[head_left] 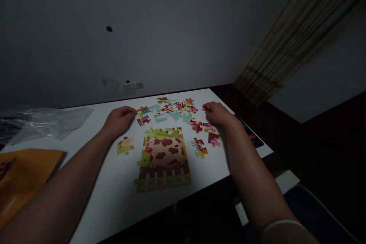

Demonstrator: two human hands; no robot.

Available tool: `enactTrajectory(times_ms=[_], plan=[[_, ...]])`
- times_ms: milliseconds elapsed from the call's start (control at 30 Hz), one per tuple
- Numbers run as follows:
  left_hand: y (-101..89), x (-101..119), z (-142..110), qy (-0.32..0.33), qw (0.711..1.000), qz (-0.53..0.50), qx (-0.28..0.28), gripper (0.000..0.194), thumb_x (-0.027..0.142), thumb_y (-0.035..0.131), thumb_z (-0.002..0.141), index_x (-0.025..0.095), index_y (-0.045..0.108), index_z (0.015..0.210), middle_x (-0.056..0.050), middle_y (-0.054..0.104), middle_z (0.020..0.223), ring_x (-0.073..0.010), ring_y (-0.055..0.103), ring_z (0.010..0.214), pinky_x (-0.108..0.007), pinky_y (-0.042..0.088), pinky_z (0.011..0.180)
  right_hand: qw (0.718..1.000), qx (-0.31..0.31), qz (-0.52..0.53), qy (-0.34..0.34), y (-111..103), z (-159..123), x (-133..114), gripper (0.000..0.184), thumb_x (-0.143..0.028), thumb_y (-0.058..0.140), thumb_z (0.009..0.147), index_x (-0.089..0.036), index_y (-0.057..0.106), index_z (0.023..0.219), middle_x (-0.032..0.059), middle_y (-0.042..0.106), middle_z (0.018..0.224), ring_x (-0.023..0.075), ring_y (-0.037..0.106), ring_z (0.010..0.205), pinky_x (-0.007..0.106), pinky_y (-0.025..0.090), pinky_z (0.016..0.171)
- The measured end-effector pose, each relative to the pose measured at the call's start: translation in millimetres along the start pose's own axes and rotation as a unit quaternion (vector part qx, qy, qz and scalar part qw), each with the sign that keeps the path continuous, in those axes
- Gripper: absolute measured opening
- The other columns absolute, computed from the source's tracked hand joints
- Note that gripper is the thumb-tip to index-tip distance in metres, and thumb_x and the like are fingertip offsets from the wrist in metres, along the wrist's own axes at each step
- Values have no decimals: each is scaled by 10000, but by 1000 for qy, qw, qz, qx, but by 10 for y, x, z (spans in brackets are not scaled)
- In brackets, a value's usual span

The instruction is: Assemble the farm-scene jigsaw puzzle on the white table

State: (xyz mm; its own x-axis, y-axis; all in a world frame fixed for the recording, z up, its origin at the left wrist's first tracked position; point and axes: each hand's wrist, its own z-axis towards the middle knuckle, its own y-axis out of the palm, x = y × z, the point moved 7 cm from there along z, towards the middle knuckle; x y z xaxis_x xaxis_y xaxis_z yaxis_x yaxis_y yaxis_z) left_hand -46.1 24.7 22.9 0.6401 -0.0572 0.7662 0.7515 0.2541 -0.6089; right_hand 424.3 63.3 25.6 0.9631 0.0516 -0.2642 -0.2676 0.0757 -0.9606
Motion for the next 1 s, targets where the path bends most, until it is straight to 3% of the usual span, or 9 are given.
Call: enactTrajectory(times_ms=[100, 400, 800, 1000], plan=[[5, 20, -9, 1, 1000, 6, 1, 241, 457, 684, 754, 286, 821, 853, -71, 848, 952, -321, 739, 937, -436, 584, 950, 998, -24, -8, -59, 64, 28, -43, 510, -126, 608, 972, -266, 803, 1422, 127, 769, 1441, 318, 682, 1320, 445, 528, 1106], [37, 55, -26, 2, 1000, 16, -9, 224, 430, 687, 761, 277, 826, 846, -84, 844, 959, -326, 736, 928, -436, 594, 908, 998, -24, -22, -55, 113, 92, 6, 457, -203, 574, 1054, -271, 784, 1454, 127, 748, 1475, 329, 659, 1341, 468, 519, 1138], [41, 98, -35, -3, 999, 36, -26, 285, 467, 672, 771, 253, 823, 884, -68, 857, 983, -306, 743, 941, -414, 588, 961, 997, -13, -16, -69, 138, 78, 12, 492, -178, 583, 1008, -247, 802, 1443, 171, 748, 1472, 395, 679, 1306, 556, 521, 1127], [52, 86, -31, 12, 999, 28, -29, 285, 460, 668, 775, 253, 827, 891, -73, 853, 972, -314, 743, 940, -416, 587, 915, 997, -9, -10, -77, 137, 79, 12, 503, -162, 564, 1008, -256, 802, 1441, 164, 756, 1439, 378, 676, 1298, 541, 528, 1117]])
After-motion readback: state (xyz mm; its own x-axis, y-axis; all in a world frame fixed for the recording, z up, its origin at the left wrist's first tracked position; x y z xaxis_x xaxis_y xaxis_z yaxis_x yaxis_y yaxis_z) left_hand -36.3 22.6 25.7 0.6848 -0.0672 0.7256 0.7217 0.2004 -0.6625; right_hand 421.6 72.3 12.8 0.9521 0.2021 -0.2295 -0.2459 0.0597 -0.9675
